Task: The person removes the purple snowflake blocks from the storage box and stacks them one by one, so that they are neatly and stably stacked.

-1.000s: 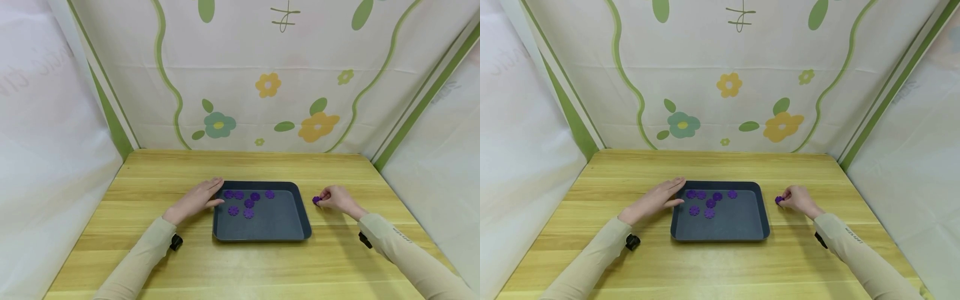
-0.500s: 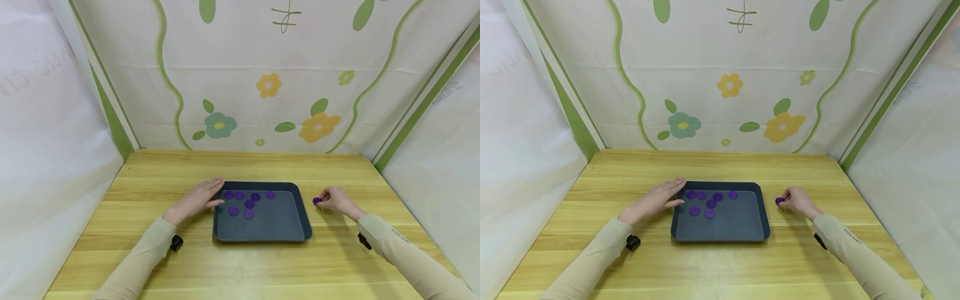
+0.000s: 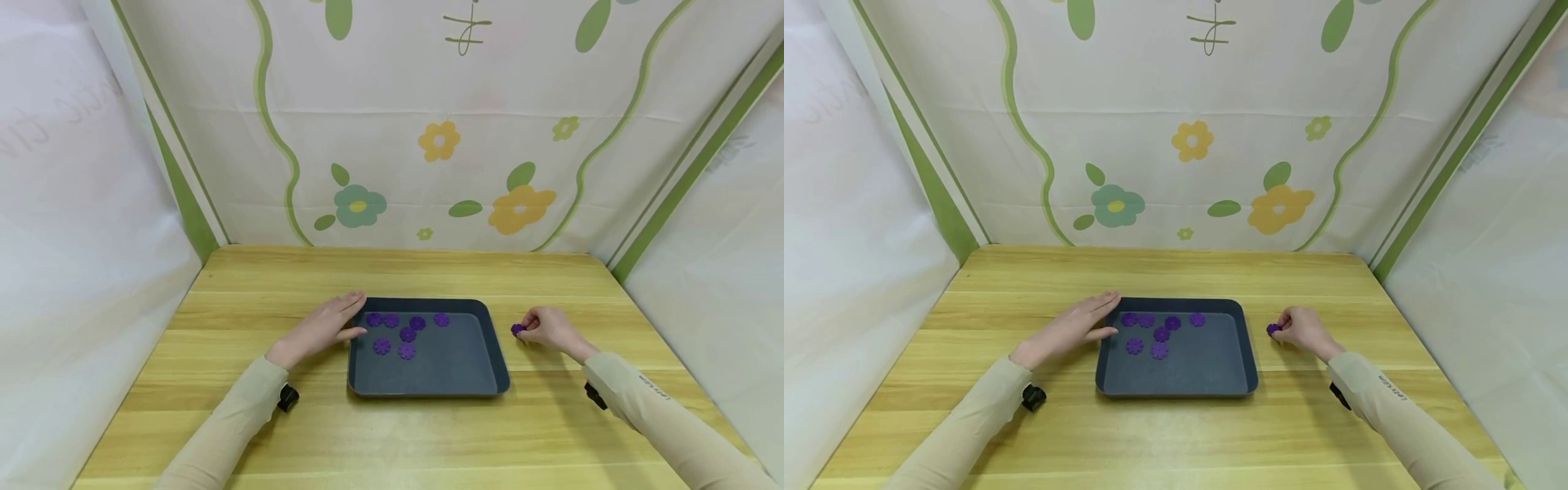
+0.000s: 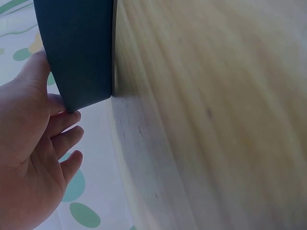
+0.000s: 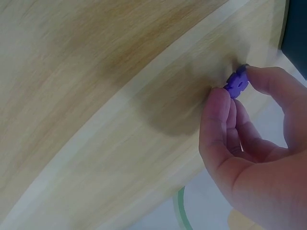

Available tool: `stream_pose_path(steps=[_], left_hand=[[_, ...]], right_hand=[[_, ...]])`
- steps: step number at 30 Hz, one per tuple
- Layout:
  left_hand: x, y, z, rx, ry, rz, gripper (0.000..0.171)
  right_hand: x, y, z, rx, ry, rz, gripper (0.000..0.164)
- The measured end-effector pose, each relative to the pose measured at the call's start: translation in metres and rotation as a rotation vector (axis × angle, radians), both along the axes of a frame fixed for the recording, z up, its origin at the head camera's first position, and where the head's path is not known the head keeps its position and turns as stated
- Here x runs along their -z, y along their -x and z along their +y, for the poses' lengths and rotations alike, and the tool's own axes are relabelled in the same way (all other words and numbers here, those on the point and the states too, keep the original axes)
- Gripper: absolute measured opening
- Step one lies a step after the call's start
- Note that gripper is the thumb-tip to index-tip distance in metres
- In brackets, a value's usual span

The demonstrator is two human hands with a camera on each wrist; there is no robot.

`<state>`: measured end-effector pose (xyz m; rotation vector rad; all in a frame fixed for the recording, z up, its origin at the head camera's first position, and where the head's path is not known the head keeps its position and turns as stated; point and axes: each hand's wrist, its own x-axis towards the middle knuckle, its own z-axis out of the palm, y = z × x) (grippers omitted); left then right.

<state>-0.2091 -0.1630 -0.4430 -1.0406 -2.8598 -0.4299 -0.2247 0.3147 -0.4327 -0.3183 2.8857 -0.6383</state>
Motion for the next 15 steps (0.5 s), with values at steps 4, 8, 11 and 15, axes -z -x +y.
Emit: stream_pose_path(steps=[4, 8, 11, 15], left_hand=[[-0.0004, -0.0002, 0.0004, 0.003, -0.008, 0.007, 0.069], [-0.0009, -0.0008, 0.0009, 0.008, -0.009, 0.016, 0.069], [0.0, -0.0008, 0.0009, 0.009, -0.003, 0.026, 0.069], [0.0008, -0.0006, 0.0006, 0.007, -0.011, 0.025, 0.069]], right_hand=[[-0.0003, -0.0004, -0.0002, 0.003, 0.0, -0.002, 0.021], [-0.0009, -0.0008, -0.0009, 0.014, -0.003, -0.004, 0.022], [-0.0029, -0.0009, -0.0018, 0.021, -0.003, -0.005, 0.023], [-0.0085, -0.0007, -0.0039, 0.019, -0.001, -0.002, 0.024]])
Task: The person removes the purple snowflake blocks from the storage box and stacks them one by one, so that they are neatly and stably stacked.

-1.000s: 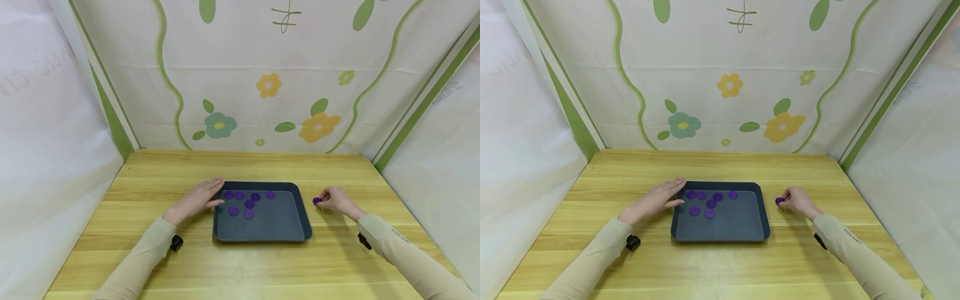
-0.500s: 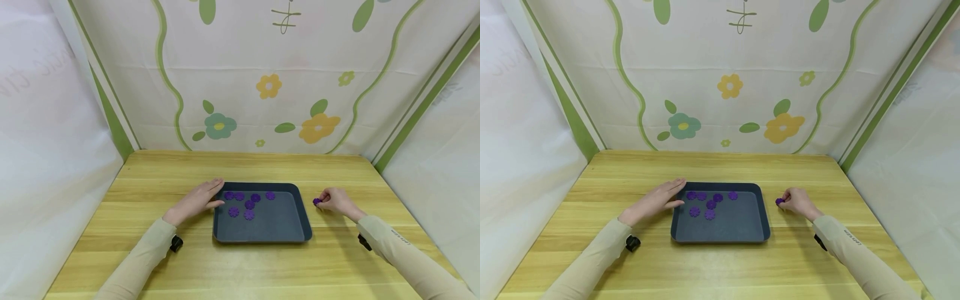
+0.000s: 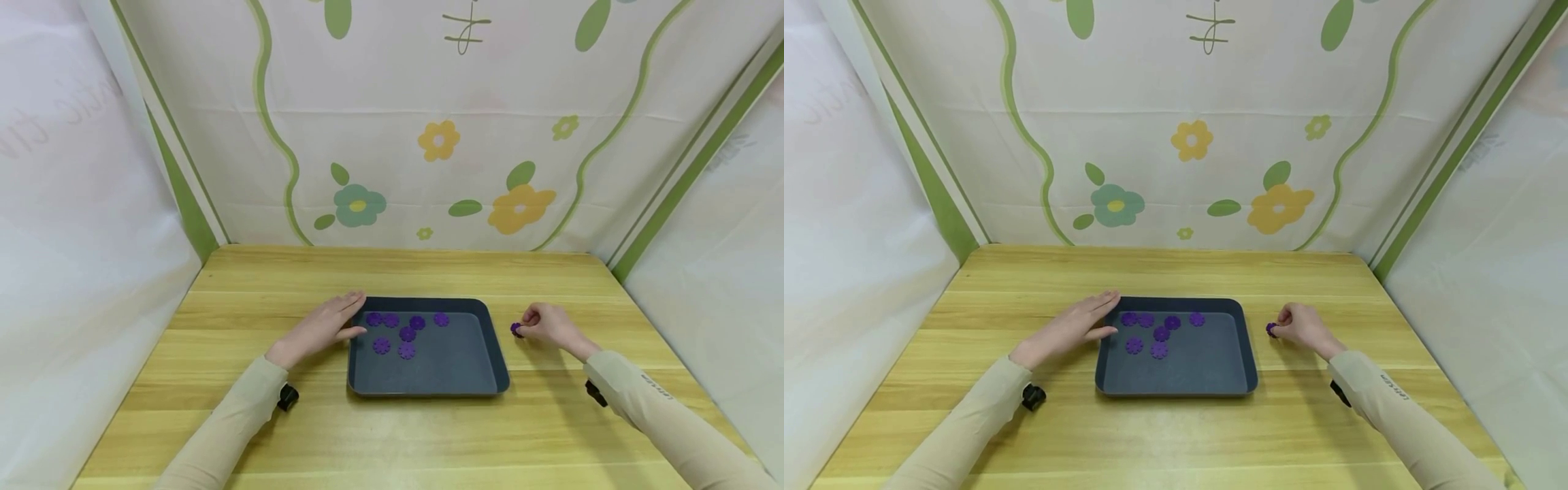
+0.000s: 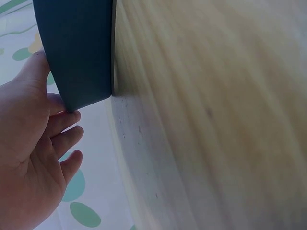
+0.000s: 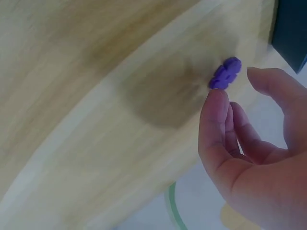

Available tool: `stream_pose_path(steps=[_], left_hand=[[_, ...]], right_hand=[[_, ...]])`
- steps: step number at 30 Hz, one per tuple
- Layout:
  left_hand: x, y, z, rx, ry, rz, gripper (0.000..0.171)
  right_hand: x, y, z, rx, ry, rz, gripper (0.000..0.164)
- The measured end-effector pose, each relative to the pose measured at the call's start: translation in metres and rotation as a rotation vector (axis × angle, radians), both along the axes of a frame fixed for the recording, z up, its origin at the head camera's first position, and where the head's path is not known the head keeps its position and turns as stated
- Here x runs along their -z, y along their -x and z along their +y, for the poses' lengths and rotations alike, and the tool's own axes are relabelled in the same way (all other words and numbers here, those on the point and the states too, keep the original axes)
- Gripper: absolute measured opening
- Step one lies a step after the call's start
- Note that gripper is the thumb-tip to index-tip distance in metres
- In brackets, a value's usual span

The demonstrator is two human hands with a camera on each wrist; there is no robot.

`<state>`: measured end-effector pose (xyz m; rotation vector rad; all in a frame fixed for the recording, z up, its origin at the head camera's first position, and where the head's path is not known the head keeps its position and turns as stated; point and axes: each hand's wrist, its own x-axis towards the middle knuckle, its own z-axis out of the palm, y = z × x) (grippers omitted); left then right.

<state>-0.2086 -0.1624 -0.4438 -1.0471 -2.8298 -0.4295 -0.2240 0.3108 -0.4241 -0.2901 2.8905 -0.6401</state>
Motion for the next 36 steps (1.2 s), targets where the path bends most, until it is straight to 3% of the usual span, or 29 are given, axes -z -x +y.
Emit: stream_pose_path(steps=[19, 30, 36], left_hand=[[0.001, 0.002, -0.002, -0.002, 0.013, 0.011, 0.069], [-0.002, 0.0, -0.001, 0.001, 0.007, 0.002, 0.069], [-0.002, 0.0, 0.0, 0.004, 0.026, 0.018, 0.069]], right_hand=[[-0.038, 0.001, -0.048, -0.081, 0.039, 0.034, 0.021], [-0.039, 0.004, -0.082, -0.161, 0.095, 0.056, 0.018], [-0.032, 0.007, -0.097, -0.152, 0.102, 0.023, 0.019]])
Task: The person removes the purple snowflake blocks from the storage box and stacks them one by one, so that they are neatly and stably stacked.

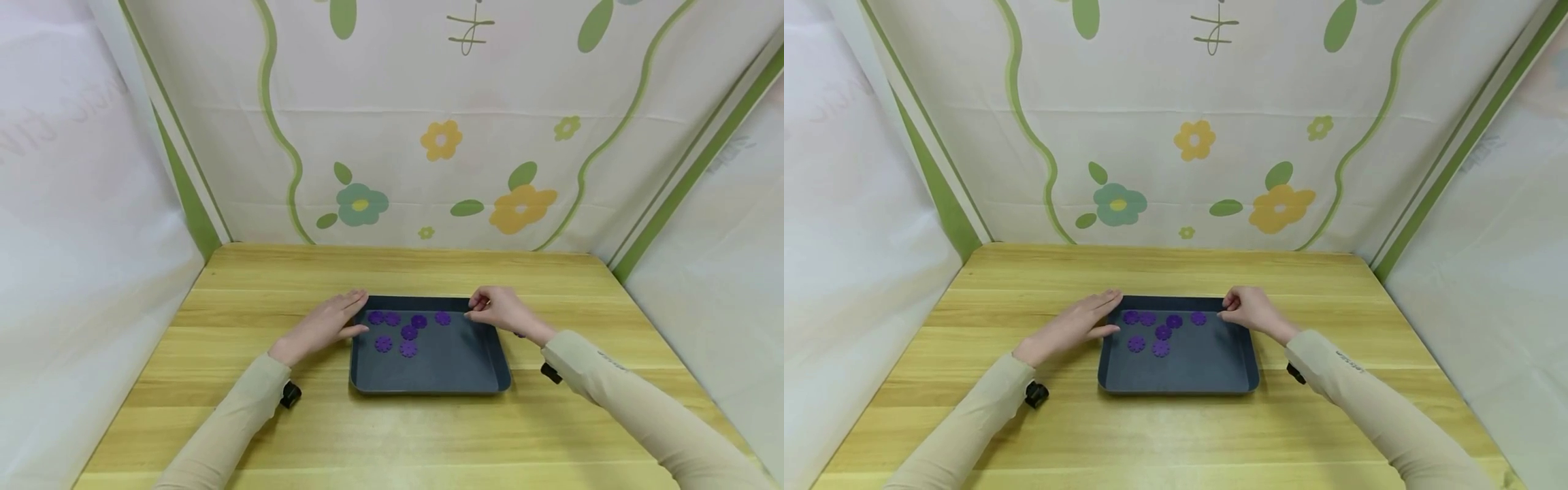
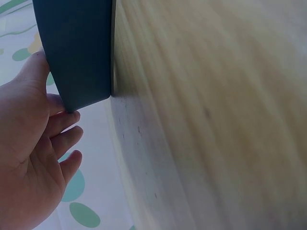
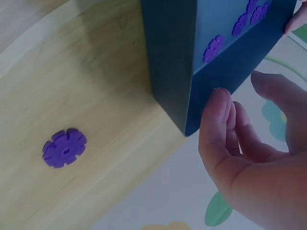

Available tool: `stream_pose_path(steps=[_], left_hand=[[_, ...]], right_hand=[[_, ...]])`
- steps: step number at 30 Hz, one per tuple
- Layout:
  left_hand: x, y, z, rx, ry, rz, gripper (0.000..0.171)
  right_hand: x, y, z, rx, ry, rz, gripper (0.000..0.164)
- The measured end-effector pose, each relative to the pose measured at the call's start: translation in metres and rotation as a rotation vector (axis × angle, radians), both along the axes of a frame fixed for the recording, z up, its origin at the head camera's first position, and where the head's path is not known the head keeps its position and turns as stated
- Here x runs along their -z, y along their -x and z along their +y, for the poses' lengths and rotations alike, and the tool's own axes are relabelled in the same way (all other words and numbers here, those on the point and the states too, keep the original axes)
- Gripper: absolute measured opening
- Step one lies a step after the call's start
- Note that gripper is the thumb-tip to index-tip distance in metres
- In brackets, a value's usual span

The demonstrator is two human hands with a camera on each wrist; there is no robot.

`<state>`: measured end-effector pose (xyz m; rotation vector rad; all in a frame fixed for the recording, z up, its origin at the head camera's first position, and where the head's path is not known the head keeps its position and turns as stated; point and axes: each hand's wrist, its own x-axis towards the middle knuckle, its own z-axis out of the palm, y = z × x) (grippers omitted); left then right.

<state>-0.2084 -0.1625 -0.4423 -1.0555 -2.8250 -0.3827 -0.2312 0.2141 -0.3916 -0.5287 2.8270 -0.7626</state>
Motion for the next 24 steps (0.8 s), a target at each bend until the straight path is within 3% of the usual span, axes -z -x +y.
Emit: stream_pose_path(steps=[16, 24], left_hand=[[0.002, 0.0, -0.001, -0.006, 0.004, -0.024, 0.069], [0.0, 0.0, 0.0, -0.006, 0.008, -0.011, 0.07]], right_hand=[[0.012, 0.004, -0.03, 0.052, -0.005, -0.11, 0.027], [0.016, 0.002, -0.042, 0.015, -0.044, -0.097, 0.028]])
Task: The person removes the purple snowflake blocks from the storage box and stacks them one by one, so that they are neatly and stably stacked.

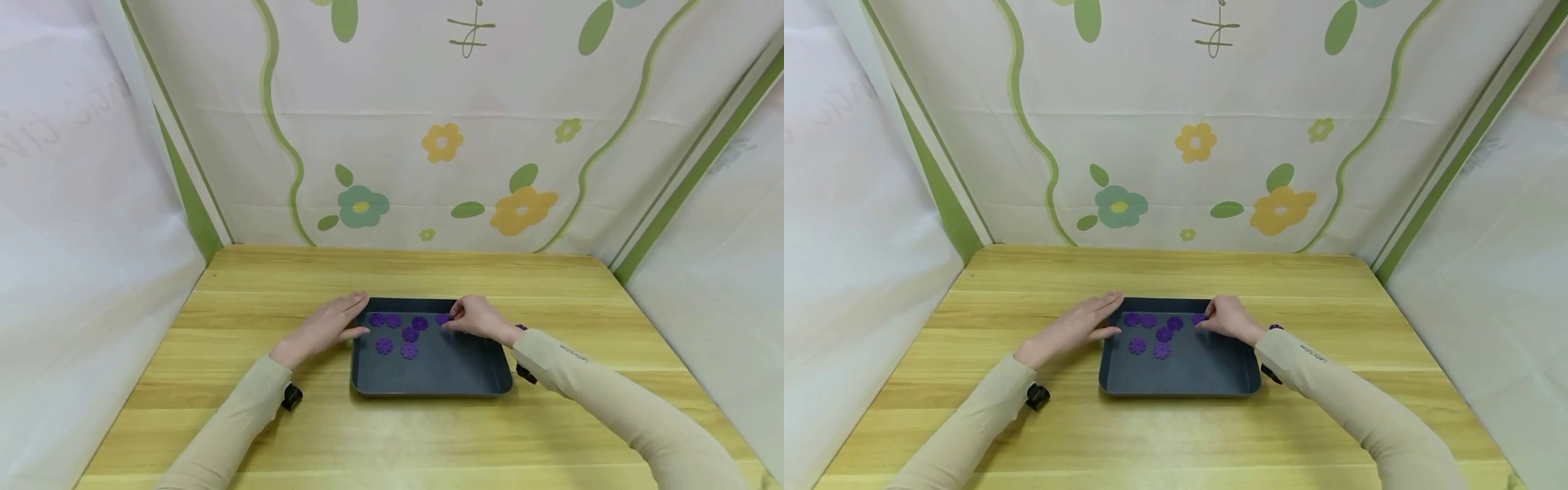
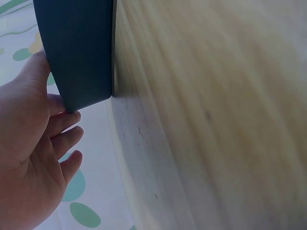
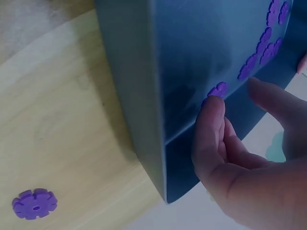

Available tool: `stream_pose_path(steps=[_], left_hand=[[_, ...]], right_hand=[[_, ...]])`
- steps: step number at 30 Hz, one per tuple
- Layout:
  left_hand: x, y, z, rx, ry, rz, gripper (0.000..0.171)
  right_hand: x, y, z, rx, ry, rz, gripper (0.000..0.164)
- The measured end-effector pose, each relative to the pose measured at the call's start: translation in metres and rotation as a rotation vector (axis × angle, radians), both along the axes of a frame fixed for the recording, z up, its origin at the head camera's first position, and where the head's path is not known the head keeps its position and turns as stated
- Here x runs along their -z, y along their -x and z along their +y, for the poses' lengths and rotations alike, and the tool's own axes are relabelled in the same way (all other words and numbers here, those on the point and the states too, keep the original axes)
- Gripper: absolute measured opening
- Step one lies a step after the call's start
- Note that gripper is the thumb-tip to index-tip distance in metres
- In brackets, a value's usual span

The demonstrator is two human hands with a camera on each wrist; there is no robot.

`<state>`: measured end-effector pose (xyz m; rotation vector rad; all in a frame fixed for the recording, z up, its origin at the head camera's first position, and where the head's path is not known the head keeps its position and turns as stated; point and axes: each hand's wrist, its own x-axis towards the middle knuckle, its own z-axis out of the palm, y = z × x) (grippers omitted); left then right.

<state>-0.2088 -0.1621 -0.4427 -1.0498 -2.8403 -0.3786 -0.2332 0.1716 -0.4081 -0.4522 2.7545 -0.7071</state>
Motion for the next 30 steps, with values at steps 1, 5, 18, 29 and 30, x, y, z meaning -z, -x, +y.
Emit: stream_pose_path(steps=[1, 5, 18, 29, 30], left_hand=[[0.0, 0.0, 0.0, -0.002, -0.002, -0.005, 0.07], [0.002, 0.001, 0.0, -0.005, -0.001, -0.008, 0.07], [0.003, 0.003, -0.001, 0.002, -0.011, 0.005, 0.07], [0.003, 0.003, -0.001, 0.005, -0.002, 0.005, 0.07], [0.003, 0.004, -0.001, 0.006, -0.003, 0.004, 0.07]], right_hand=[[0.001, 0.0, -0.001, -0.006, -0.006, 0.008, 0.028], [0.005, 0.004, -0.002, -0.001, -0.027, 0.022, 0.029], [0.011, 0.007, -0.004, 0.001, -0.053, 0.037, 0.029], [0.019, 0.009, -0.008, 0.005, -0.068, 0.089, 0.028], [0.019, 0.009, -0.008, 0.006, -0.069, 0.09, 0.028]])
